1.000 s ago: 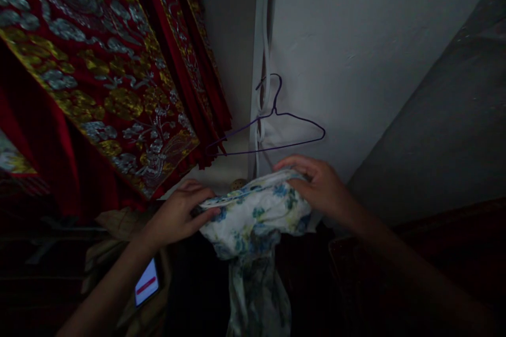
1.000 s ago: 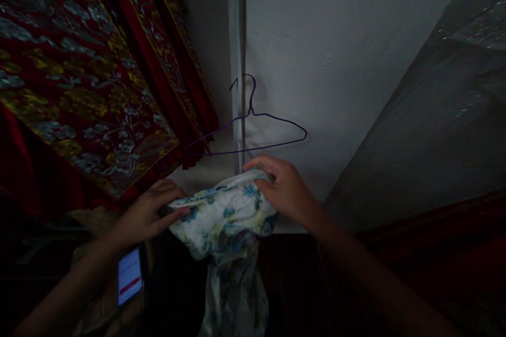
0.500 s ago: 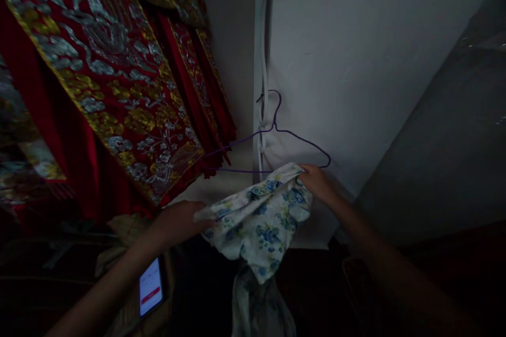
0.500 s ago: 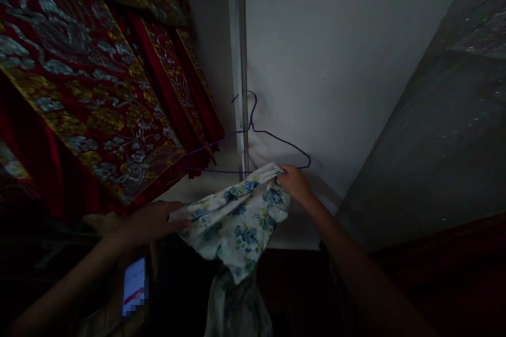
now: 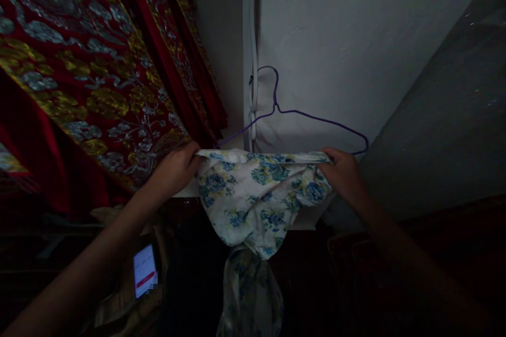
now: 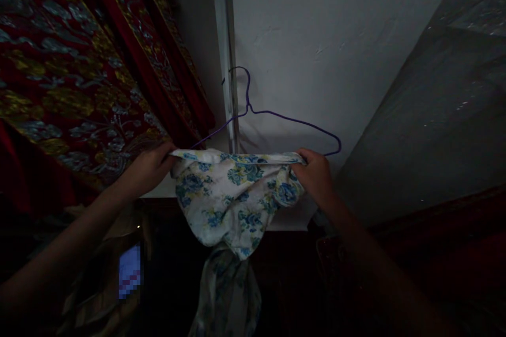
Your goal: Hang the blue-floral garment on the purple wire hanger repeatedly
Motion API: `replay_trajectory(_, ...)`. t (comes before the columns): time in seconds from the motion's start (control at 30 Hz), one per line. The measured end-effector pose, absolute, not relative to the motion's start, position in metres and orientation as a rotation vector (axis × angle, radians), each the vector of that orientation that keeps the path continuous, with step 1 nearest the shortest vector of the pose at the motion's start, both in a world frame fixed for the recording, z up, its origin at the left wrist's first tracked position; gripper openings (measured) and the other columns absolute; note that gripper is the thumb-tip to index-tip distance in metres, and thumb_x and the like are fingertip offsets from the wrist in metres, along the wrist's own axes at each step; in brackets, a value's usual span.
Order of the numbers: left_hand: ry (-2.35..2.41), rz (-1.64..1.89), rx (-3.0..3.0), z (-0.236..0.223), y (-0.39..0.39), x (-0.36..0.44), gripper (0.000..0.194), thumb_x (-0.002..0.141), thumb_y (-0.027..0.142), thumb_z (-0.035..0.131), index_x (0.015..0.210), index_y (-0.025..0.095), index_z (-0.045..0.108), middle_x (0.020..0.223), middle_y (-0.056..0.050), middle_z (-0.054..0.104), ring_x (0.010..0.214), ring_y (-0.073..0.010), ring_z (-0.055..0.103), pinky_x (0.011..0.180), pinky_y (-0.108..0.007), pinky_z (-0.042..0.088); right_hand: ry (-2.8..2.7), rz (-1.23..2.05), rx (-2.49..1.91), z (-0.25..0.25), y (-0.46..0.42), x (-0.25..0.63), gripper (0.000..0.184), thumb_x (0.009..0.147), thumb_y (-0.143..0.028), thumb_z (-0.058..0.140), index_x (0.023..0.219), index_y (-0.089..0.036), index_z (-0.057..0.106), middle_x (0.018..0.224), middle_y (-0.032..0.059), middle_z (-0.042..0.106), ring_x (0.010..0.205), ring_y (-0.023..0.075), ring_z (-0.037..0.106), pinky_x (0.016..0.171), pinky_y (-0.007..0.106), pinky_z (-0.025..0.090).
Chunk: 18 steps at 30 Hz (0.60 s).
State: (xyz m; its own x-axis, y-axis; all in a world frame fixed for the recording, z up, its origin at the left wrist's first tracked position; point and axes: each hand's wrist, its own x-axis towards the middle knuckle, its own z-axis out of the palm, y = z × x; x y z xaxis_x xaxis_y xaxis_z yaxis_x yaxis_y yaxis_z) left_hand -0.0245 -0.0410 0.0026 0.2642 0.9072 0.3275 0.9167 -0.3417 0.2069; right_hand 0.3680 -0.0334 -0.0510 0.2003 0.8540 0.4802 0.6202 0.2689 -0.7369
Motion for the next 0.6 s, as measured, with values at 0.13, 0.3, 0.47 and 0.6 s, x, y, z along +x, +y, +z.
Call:
replay_trajectory(0.13, -1.906, -0.440, -2.691, -0.014, -0.029, -0.027, 0.041, 0.100, 0.039, 0.032, 0.109, 0.018, 0.067, 0.109, -0.013, 0.076, 0.103, -0.0286, 0.071, 0.092, -0.038, 0.052, -1.455, 0.274, -1.423, -0.052, -0.031, 0.367, 0.022, 0.064, -0.024, 0.054, 0.080, -0.021, 0.069, 0.076, 0.0050, 0.071, 0.072, 0.0236, 0.065, 0.063, 0.030, 0.045)
replay_trajectory(0.3, -1.630, -0.949, -2.612, -0.014, -0.029, -0.022, 0.042, 0.098, 0.026, 0.036, 0.129, 0.017, 0.063, 0.134, -0.011, 0.068, 0.124, -0.0259, 0.062, 0.109, -0.039, 0.046, -1.445, 0.304, -1.426, -0.051, -0.034, 0.366, 0.024, 0.061, -0.025, 0.052, 0.079, -0.022, 0.068, 0.075, 0.0052, 0.070, 0.070, 0.0231, 0.064, 0.062, 0.030, 0.045)
replay_trajectory(0.47, -1.264, -1.262, -2.602, 0.017, -0.030, 0.005, 0.046, 0.092, 0.011, 0.039, 0.132, 0.014, 0.061, 0.130, -0.011, 0.068, 0.122, -0.0220, 0.063, 0.109, -0.037, 0.047, -1.504, 0.522, -1.370, -0.062, -0.040, 0.352, 0.026, 0.061, -0.026, 0.049, 0.077, -0.022, 0.069, 0.076, 0.0047, 0.071, 0.076, 0.0233, 0.065, 0.066, 0.030, 0.047)
replay_trajectory(0.6, -1.127, -1.110, -2.695, 0.030, -0.014, 0.028, 0.061, 0.078, 0.001, 0.043, 0.135, 0.013, 0.060, 0.140, -0.012, 0.062, 0.131, -0.0236, 0.058, 0.112, -0.040, 0.044, -1.614, 0.781, -1.313, -0.065, -0.047, 0.344, 0.033, 0.063, -0.026, 0.051, 0.087, -0.019, 0.072, 0.088, 0.0057, 0.075, 0.084, 0.0238, 0.067, 0.071, 0.031, 0.050)
